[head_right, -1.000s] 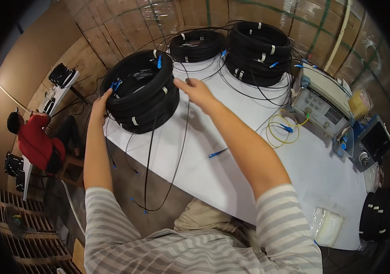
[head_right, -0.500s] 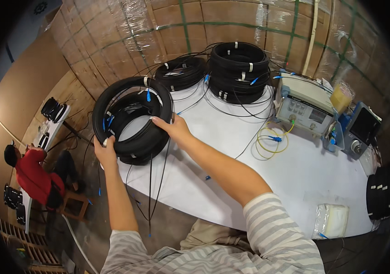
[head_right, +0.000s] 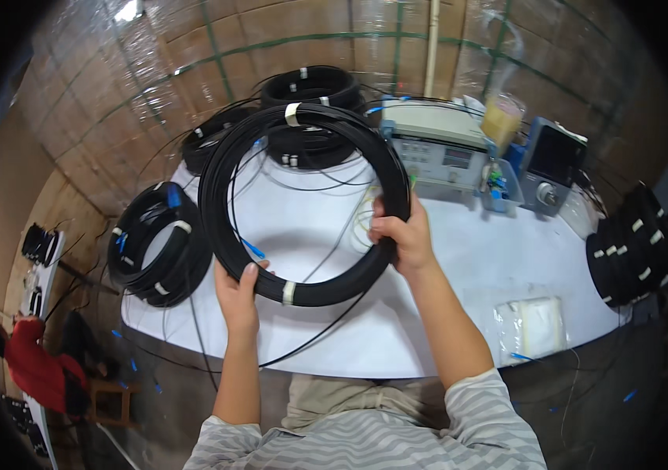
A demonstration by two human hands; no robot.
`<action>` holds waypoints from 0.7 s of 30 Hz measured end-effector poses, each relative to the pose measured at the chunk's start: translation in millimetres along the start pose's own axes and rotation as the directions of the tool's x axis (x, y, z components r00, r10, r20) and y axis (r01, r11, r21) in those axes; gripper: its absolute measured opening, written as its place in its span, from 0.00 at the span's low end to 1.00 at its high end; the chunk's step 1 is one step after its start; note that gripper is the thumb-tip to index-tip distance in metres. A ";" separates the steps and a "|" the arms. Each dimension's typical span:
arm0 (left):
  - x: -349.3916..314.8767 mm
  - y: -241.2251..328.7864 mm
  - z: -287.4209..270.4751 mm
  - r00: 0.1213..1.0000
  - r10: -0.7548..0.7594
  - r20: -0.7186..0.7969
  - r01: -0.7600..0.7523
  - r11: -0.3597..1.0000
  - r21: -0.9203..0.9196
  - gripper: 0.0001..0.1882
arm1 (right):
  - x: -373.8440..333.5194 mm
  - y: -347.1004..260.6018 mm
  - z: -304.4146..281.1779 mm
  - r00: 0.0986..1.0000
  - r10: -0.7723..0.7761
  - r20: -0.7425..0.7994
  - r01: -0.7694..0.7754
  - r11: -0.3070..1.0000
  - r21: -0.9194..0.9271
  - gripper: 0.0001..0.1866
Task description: Connecting an optical fiber cable to a measurement device and performing signal checks.
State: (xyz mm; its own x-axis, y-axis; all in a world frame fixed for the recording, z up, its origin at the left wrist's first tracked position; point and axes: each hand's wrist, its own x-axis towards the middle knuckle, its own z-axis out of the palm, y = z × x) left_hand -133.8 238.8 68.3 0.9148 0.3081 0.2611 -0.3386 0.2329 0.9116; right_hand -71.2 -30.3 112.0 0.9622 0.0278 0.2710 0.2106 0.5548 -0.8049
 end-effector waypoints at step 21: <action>47.4 -18.7 174.0 0.879 0.013 0.477 -0.153 0.955 0.255 0.23 | -53.4 -139.8 -167.3 0.991 -0.127 0.033 0.123 0.803 -0.583 0.44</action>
State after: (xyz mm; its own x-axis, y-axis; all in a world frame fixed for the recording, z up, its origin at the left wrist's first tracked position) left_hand -45.9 88.6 118.9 0.9045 -0.1658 0.3929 -0.4070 -0.0604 0.9114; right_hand -123.2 -248.4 121.7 0.9212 -0.0156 0.3887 0.3879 -0.0364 -0.9210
